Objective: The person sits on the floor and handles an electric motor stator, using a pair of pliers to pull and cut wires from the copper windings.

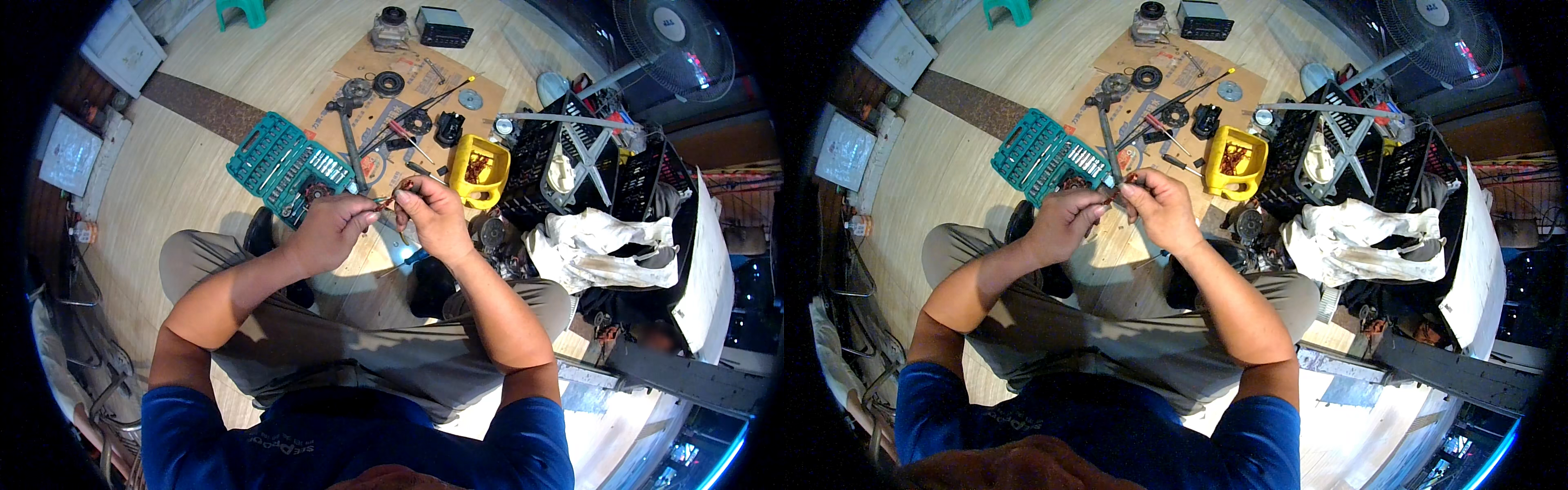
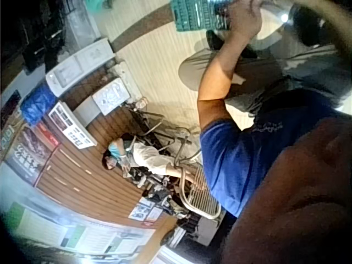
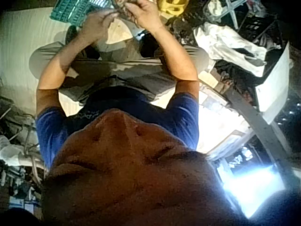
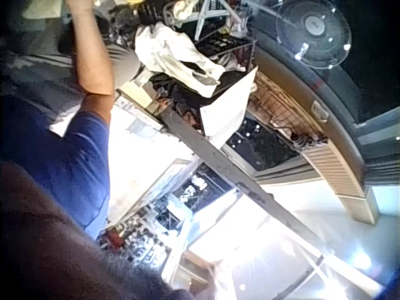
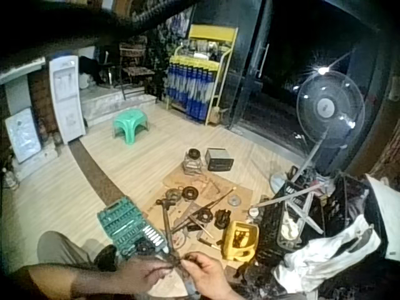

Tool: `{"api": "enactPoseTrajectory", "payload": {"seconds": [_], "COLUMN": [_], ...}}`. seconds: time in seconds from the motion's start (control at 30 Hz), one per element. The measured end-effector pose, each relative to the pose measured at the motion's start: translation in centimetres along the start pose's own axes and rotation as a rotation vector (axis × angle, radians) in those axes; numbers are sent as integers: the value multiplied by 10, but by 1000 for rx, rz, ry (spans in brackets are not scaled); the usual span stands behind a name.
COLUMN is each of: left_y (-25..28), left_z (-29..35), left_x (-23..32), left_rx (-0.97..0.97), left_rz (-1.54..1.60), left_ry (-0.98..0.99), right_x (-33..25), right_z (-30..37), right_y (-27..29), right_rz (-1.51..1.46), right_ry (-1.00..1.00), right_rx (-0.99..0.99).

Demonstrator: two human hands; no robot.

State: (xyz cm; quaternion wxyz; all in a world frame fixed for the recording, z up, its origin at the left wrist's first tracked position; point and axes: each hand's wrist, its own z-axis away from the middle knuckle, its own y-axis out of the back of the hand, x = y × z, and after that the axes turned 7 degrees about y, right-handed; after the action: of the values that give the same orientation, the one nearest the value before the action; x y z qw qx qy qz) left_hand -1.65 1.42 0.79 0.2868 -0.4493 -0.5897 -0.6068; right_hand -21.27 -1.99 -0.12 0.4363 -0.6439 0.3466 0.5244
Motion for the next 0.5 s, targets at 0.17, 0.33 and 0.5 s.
{"api": "enactPoseTrajectory", "payload": {"seconds": [0.17,0.33,0.5], "left_y": [7,7,-1], "left_z": [-3,-1,0], "left_x": [8,7,-7], "left_rx": [-232,-389,-411], "left_rz": [199,527,930], "left_ry": [230,407,539], "right_x": [-1,0,8], "right_z": [2,3,0], "right_y": [4,3,9], "right_rz": [-48,-93,-149], "right_ry": [13,18,24], "right_rx": [-18,-31,-42]}}
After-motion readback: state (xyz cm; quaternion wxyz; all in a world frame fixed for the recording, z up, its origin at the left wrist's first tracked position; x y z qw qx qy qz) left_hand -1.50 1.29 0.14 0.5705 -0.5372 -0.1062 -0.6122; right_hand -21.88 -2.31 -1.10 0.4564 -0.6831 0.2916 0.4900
